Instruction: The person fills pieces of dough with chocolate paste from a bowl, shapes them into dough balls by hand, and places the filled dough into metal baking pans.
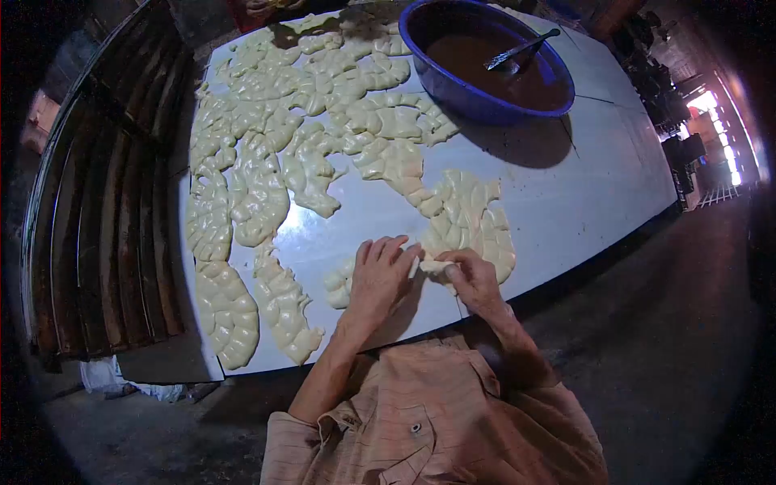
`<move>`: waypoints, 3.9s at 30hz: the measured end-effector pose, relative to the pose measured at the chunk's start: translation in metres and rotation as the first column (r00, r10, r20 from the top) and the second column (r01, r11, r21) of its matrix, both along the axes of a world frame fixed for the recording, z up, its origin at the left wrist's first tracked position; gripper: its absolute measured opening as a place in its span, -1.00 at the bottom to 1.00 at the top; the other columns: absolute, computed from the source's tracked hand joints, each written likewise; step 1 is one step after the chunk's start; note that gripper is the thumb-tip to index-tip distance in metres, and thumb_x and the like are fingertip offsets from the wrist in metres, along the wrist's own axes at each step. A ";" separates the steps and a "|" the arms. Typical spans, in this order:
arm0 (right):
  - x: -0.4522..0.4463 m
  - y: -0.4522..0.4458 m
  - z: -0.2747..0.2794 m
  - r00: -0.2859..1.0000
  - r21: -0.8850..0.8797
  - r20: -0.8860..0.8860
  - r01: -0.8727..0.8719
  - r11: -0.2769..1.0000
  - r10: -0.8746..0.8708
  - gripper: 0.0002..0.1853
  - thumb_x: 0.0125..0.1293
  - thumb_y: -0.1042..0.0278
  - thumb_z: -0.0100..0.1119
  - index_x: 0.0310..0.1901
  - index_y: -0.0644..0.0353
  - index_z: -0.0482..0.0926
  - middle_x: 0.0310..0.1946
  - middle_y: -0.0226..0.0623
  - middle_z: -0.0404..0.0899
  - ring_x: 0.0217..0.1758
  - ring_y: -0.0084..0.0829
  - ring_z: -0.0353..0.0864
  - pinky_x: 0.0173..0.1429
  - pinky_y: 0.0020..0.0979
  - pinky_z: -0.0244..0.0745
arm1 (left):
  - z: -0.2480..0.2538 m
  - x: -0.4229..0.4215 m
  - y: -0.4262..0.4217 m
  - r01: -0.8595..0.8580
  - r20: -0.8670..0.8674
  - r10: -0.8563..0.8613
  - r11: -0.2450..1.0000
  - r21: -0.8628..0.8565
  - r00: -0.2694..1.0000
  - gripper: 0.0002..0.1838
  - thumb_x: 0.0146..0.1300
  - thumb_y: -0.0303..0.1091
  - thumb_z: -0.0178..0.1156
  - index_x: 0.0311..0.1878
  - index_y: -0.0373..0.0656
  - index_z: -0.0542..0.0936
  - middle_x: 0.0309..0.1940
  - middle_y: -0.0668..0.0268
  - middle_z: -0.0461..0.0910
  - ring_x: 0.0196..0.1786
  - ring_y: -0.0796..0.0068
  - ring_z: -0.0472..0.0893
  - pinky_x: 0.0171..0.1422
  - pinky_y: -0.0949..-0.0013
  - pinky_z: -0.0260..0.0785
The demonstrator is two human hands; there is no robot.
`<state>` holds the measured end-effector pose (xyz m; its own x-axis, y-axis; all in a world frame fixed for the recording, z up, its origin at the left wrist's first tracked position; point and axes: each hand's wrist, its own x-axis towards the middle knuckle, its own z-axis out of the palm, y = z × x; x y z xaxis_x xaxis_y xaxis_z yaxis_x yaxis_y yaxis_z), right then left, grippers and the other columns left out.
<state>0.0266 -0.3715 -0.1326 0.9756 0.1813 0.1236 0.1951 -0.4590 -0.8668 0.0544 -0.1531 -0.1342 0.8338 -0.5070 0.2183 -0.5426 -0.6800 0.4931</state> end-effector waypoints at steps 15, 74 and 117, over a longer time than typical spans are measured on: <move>-0.017 -0.011 0.017 0.884 -0.071 -0.363 0.290 0.954 -0.295 -0.78 0.33 0.36 0.26 -0.04 0.24 0.62 -0.40 -0.32 0.65 -0.36 -0.48 0.61 -0.21 -0.42 0.54 | -0.016 0.014 -0.032 0.036 -0.076 -0.055 0.972 -0.233 0.996 -0.86 0.20 -0.28 0.33 -0.22 -0.06 0.64 -0.33 0.35 0.65 -0.07 0.31 0.60 0.26 0.10 0.20; 0.112 -0.029 0.086 0.920 0.957 -0.201 0.111 0.269 0.337 -0.72 0.34 0.37 0.29 -0.02 0.24 0.45 -0.25 -0.42 0.56 -0.28 -0.61 0.59 -0.26 -0.56 0.56 | 0.025 0.060 -0.133 -0.334 -0.446 -0.291 0.363 -0.870 0.847 0.27 0.10 -0.40 0.49 0.57 -0.05 -0.36 0.51 -0.02 0.12 0.42 0.24 0.36 0.33 0.22 0.42; 0.112 0.053 0.064 0.990 0.024 0.116 -0.084 0.996 0.080 -0.53 0.17 0.50 0.35 0.14 0.27 0.49 0.06 -0.16 0.51 0.11 -0.24 0.57 0.18 -0.30 0.50 | 0.007 0.072 -0.031 -0.776 -0.768 -0.130 -0.028 -0.630 0.627 -0.63 0.37 -0.26 0.29 0.08 -0.36 0.62 -0.17 0.31 0.67 -0.17 0.57 0.65 -0.01 0.45 0.55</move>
<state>0.1384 -0.3181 -0.0682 0.9365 0.2550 0.2407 0.3305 -0.4127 -0.8488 0.1264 -0.1837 -0.1277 0.9300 0.1223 -0.3467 0.2172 0.5781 0.7865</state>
